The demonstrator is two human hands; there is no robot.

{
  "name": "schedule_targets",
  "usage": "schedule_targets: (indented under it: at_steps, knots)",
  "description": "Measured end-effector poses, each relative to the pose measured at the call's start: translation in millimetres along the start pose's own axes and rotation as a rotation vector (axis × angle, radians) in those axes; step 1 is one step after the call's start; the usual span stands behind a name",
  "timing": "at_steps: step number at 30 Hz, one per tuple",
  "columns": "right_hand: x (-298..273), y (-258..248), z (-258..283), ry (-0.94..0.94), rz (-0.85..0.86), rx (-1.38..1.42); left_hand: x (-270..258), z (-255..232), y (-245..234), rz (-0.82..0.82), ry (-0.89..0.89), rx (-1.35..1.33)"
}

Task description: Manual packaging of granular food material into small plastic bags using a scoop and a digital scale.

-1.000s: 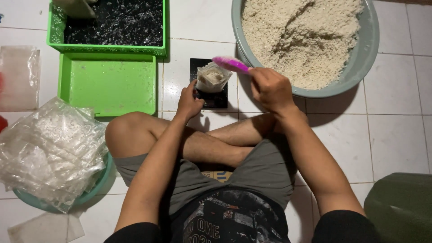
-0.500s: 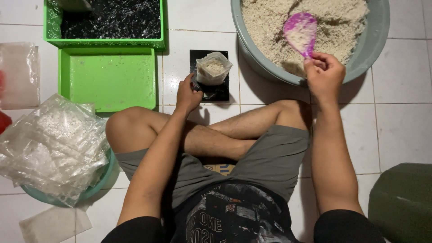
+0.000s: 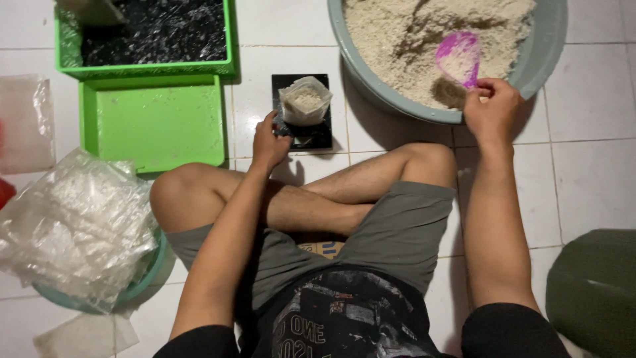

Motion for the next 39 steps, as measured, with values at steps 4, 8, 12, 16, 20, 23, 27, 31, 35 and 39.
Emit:
schedule_targets:
  at_steps: [4,8,12,16,20,23,27,31,35,39]
  knots:
    - [12,21,-34,0.193,0.199,-0.271,-4,-10,-4,0.017,-0.075,-0.046]
    - [18,53,-46,0.29,0.423,-0.178,-1,-8,-2,0.006,-0.08,-0.027]
    - [23,66,-37,0.33,0.422,0.035,-3,-13,-7,-0.001,-0.096,-0.008]
    - [24,50,-33,0.307,0.39,0.133,4,1,-5,-0.008,-0.084,-0.008]
    - [18,48,-44,0.393,0.318,0.147,8,4,-1,-0.002,-0.082,0.002]
    - [15,46,-48,0.402,0.289,0.164,5,0,-1,0.001,-0.087,0.003]
    - [13,44,-48,0.257,0.183,0.199,0,-4,-4,0.004,-0.078,0.012]
    - [14,14,2,0.187,0.168,0.284,-4,-12,-4,0.005,-0.097,0.024]
    - [16,-4,62,0.116,0.236,0.441,-6,-13,-3,0.009,-0.059,0.02]
    - [17,-5,117,0.032,0.268,0.582,-2,-10,0,0.052,-0.051,0.015]
Point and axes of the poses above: each hand's wrist, its own x-axis towards the middle knuckle, its own y-axis out of the palm, z = x × y, the point moved 1 cm from there along x, towards the middle knuckle, and after that the axes turned 6 degrees about -y, right-handed, at the moved point
